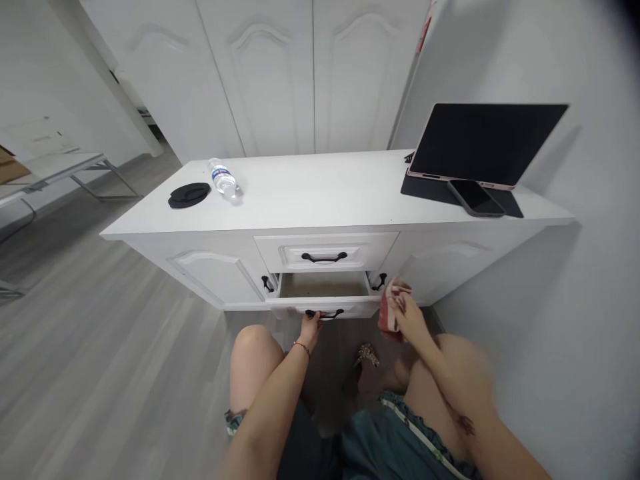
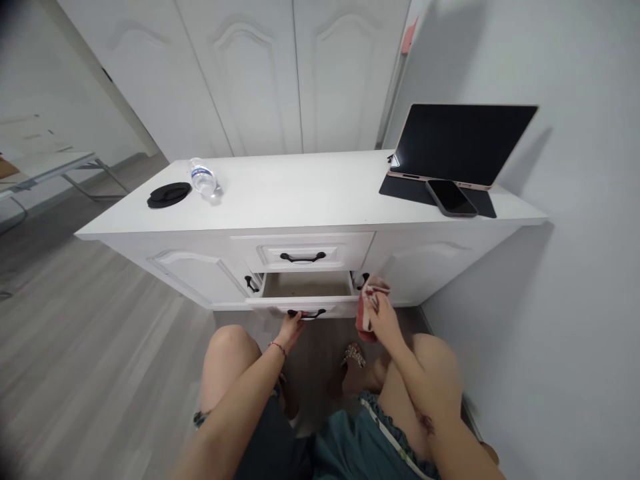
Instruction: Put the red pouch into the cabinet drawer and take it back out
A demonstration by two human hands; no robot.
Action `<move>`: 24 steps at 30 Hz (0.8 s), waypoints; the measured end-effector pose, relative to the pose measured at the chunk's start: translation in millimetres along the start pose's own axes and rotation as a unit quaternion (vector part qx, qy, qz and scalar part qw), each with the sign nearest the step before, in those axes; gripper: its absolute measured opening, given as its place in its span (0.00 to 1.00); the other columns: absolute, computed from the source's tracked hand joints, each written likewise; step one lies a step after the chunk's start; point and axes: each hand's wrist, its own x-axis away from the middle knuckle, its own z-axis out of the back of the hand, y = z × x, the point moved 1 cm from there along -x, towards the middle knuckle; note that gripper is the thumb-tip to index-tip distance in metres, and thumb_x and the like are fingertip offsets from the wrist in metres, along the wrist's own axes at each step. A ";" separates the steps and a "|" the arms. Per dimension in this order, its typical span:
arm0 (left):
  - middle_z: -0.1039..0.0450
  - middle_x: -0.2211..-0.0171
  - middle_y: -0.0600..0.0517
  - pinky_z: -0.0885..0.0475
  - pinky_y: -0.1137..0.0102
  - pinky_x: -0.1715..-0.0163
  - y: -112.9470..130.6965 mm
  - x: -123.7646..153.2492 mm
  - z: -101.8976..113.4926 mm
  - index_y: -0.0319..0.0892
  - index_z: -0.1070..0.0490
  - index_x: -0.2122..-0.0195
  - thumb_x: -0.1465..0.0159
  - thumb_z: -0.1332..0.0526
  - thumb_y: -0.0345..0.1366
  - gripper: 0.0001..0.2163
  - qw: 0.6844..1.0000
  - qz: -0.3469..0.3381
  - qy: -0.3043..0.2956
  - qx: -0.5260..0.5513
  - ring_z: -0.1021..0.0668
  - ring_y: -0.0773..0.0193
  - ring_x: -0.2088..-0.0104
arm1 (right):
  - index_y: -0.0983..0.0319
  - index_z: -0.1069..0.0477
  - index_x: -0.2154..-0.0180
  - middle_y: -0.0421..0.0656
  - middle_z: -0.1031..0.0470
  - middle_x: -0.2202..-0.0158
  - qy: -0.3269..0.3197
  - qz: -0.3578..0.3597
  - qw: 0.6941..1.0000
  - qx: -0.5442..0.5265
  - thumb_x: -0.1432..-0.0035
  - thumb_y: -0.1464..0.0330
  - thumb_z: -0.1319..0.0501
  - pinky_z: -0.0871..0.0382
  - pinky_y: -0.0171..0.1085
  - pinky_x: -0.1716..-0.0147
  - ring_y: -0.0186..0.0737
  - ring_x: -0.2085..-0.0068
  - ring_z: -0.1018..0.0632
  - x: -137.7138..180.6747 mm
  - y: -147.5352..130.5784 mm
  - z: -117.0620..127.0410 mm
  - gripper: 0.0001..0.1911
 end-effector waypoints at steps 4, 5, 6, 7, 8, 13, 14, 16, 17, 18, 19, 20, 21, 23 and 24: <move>0.27 0.75 0.55 0.36 0.71 0.69 -5.3 1.1 -1.2 0.41 0.35 0.72 0.54 0.29 0.40 0.16 1.000 -0.019 0.008 0.015 0.33 0.73 0.79 | 0.63 0.31 0.53 0.56 0.33 0.46 -0.035 0.055 0.984 0.164 0.43 0.68 0.48 0.28 0.43 0.64 0.47 0.60 0.24 13.0 -10.0 -41.0 0.17; 0.27 0.75 0.55 0.36 0.71 0.70 -6.8 1.4 -1.5 0.41 0.35 0.72 0.53 0.29 0.41 0.16 1.000 -0.022 0.011 0.018 0.34 0.73 0.79 | 0.63 0.31 0.52 0.56 0.35 0.44 -0.038 0.057 0.980 0.188 0.43 0.70 0.48 0.27 0.42 0.67 0.46 0.61 0.23 15.9 -12.1 -49.1 0.17; 0.28 0.75 0.55 0.36 0.71 0.70 -8.2 1.8 -1.7 0.41 0.35 0.72 0.53 0.30 0.41 0.15 0.999 -0.025 0.015 0.021 0.33 0.72 0.79 | 0.64 0.31 0.52 0.56 0.37 0.43 -0.037 0.060 0.977 0.203 0.44 0.71 0.48 0.27 0.41 0.68 0.46 0.61 0.23 18.5 -13.8 -55.6 0.18; 0.28 0.75 0.55 0.36 0.71 0.70 -9.5 2.0 -2.0 0.41 0.35 0.73 0.52 0.30 0.41 0.15 0.999 -0.027 0.018 0.023 0.33 0.72 0.79 | 0.64 0.31 0.52 0.56 0.38 0.43 -0.031 0.065 0.975 0.208 0.44 0.71 0.48 0.26 0.41 0.69 0.46 0.61 0.23 20.8 -15.2 -60.6 0.18; 0.28 0.76 0.54 0.35 0.70 0.70 -10.8 2.2 -2.3 0.42 0.36 0.74 0.52 0.30 0.41 0.15 0.999 -0.030 0.022 0.027 0.32 0.71 0.78 | 0.63 0.31 0.52 0.55 0.38 0.43 -0.023 0.071 0.975 0.207 0.44 0.71 0.48 0.26 0.41 0.69 0.46 0.60 0.23 22.8 -16.3 -64.2 0.18; 0.27 0.76 0.54 0.33 0.69 0.67 -15.6 3.6 -2.9 0.43 0.38 0.77 0.52 0.30 0.38 0.15 0.994 -0.029 0.028 0.097 0.26 0.66 0.73 | 0.63 0.30 0.53 0.53 0.38 0.43 -0.013 0.101 0.978 0.185 0.44 0.73 0.48 0.24 0.40 0.66 0.46 0.59 0.22 30.5 -25.3 -79.8 0.17; 0.28 0.76 0.55 0.32 0.70 0.66 -16.0 4.2 -2.8 0.43 0.38 0.78 0.52 0.30 0.37 0.15 0.993 -0.025 0.027 0.112 0.26 0.66 0.72 | 0.63 0.30 0.53 0.53 0.38 0.43 -0.020 0.111 0.977 0.182 0.45 0.74 0.48 0.24 0.40 0.65 0.46 0.58 0.22 32.0 -28.9 -84.7 0.17; 0.28 0.76 0.56 0.32 0.71 0.66 -16.0 5.7 -2.5 0.43 0.39 0.79 0.51 0.30 0.36 0.15 0.992 -0.016 0.023 0.126 0.26 0.67 0.73 | 0.62 0.30 0.53 0.52 0.37 0.42 -0.035 0.130 0.975 0.179 0.46 0.75 0.48 0.25 0.40 0.63 0.46 0.57 0.22 35.2 -37.4 -95.8 0.19; 0.29 0.76 0.56 0.32 0.72 0.65 -15.7 6.7 -2.3 0.43 0.39 0.79 0.51 0.30 0.35 0.14 0.991 -0.013 0.021 0.129 0.26 0.68 0.73 | 0.62 0.30 0.53 0.52 0.37 0.42 -0.041 0.136 0.973 0.181 0.46 0.76 0.48 0.25 0.40 0.62 0.45 0.58 0.22 36.7 -42.0 -101.7 0.19; 0.29 0.76 0.56 0.32 0.72 0.65 -15.1 7.7 -2.1 0.42 0.38 0.78 0.50 0.31 0.34 0.14 0.991 -0.009 0.020 0.132 0.26 0.68 0.74 | 0.62 0.30 0.52 0.52 0.37 0.42 -0.047 0.139 0.972 0.184 0.45 0.76 0.48 0.25 0.40 0.62 0.45 0.58 0.22 38.2 -46.4 -107.4 0.19; 0.28 0.76 0.55 0.32 0.71 0.64 -14.4 8.7 -1.8 0.42 0.38 0.78 0.49 0.32 0.34 0.12 0.990 -0.004 0.018 0.136 0.26 0.68 0.73 | 0.61 0.29 0.52 0.51 0.37 0.41 -0.054 0.141 0.971 0.187 0.45 0.75 0.48 0.25 0.40 0.62 0.45 0.58 0.22 39.5 -50.8 -112.7 0.19; 0.28 0.76 0.55 0.31 0.71 0.64 -13.6 9.7 -1.6 0.42 0.36 0.77 0.48 0.33 0.33 0.10 0.990 0.001 0.015 0.142 0.25 0.68 0.73 | 0.61 0.29 0.52 0.51 0.37 0.41 -0.062 0.143 0.969 0.190 0.44 0.75 0.48 0.25 0.40 0.62 0.44 0.58 0.22 40.5 -55.0 -117.6 0.18; 0.28 0.75 0.54 0.31 0.71 0.63 -12.7 10.8 -1.2 0.41 0.35 0.76 0.46 0.35 0.32 0.07 0.989 0.007 0.012 0.147 0.25 0.67 0.72 | 0.61 0.29 0.52 0.50 0.37 0.40 -0.072 0.145 0.968 0.193 0.43 0.75 0.48 0.25 0.40 0.62 0.44 0.58 0.22 41.4 -59.0 -122.1 0.18; 0.28 0.74 0.51 0.29 0.69 0.62 -10.6 12.8 0.0 0.40 0.31 0.74 0.42 0.40 0.31 0.04 0.987 0.020 0.007 0.158 0.24 0.66 0.72 | 0.60 0.29 0.52 0.49 0.37 0.40 -0.095 0.155 0.964 0.197 0.42 0.75 0.48 0.26 0.39 0.61 0.44 0.56 0.22 42.4 -66.9 -130.0 0.17; 0.28 0.74 0.50 0.29 0.68 0.62 -9.4 13.9 0.8 0.39 0.30 0.73 0.40 0.43 0.30 0.06 0.986 0.026 0.005 0.163 0.24 0.65 0.71 | 0.60 0.29 0.52 0.48 0.37 0.39 -0.107 0.160 0.961 0.199 0.42 0.75 0.48 0.26 0.39 0.61 0.44 0.56 0.22 42.7 -70.8 -133.8 0.18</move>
